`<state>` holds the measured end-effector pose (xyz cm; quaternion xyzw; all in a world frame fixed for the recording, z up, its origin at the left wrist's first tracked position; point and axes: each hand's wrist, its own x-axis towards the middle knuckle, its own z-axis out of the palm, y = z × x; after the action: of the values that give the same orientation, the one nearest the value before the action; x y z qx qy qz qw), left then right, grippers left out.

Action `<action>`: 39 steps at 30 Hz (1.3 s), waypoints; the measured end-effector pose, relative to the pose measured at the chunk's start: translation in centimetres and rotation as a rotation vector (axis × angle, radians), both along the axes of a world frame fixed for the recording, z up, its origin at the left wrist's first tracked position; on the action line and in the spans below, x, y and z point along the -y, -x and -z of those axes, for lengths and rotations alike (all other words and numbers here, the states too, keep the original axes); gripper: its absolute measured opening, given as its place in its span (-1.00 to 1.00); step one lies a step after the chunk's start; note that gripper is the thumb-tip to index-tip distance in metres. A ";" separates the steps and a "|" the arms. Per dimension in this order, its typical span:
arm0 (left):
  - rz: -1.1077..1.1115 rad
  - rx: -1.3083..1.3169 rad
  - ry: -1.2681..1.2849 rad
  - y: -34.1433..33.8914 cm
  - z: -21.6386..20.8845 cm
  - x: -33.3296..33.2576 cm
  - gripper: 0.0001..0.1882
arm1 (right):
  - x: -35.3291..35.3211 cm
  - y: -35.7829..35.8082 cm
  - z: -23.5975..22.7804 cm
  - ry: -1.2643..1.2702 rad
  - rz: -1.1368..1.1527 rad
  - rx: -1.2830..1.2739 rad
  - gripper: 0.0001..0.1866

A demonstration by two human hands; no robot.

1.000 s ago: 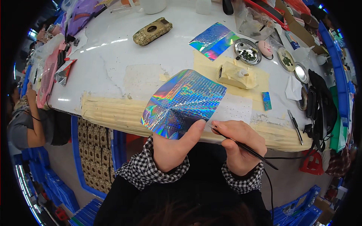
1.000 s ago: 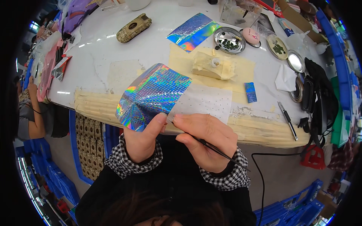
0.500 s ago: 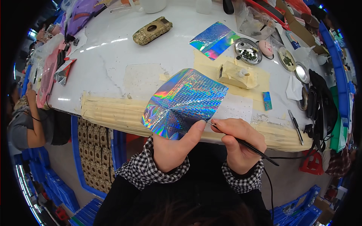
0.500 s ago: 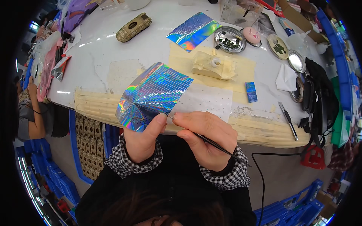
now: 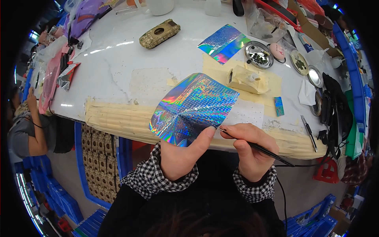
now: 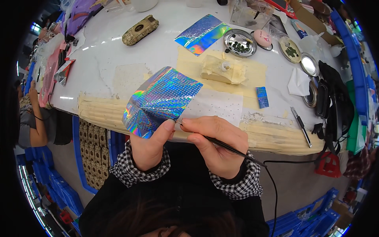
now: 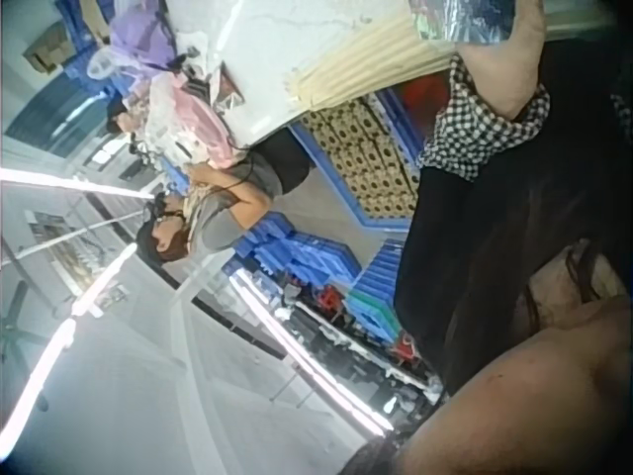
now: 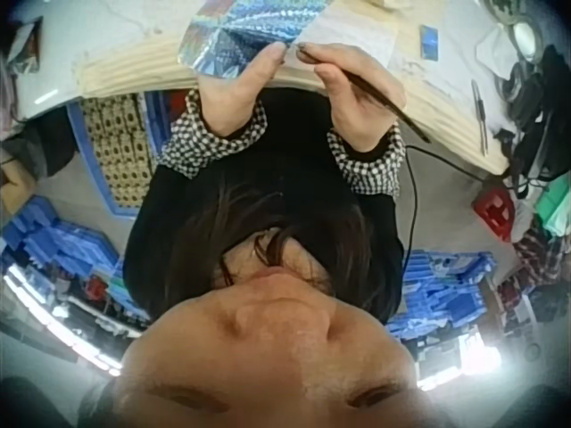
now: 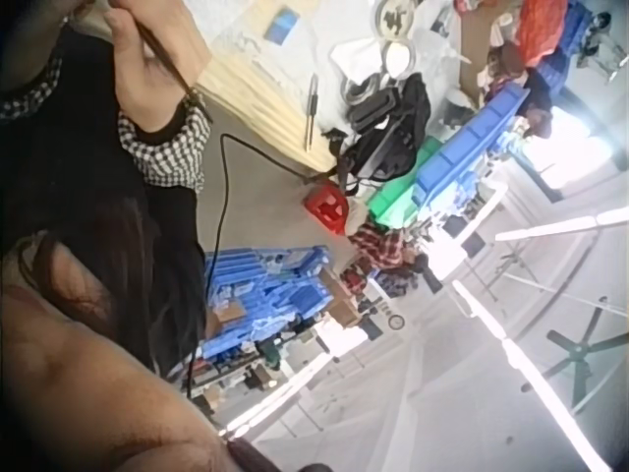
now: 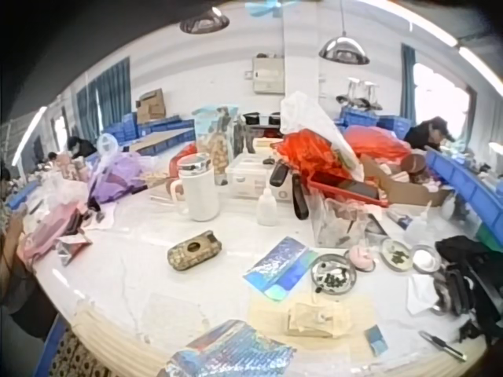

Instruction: Marking specific points on an iridescent sheet of material using a pen and a template paper on a workbench.

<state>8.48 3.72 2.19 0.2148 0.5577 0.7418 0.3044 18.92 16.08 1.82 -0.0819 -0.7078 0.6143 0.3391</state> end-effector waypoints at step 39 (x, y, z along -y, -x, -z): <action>-0.023 0.004 -0.075 -0.2 0.3 0.0 -0.67 | -0.8 0.0 0.3 -0.168 -0.054 -0.059 -0.82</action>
<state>8.68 3.74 1.86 0.2180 0.5312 0.7661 0.2887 18.97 16.92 1.53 -0.0161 -0.7484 0.5639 0.3488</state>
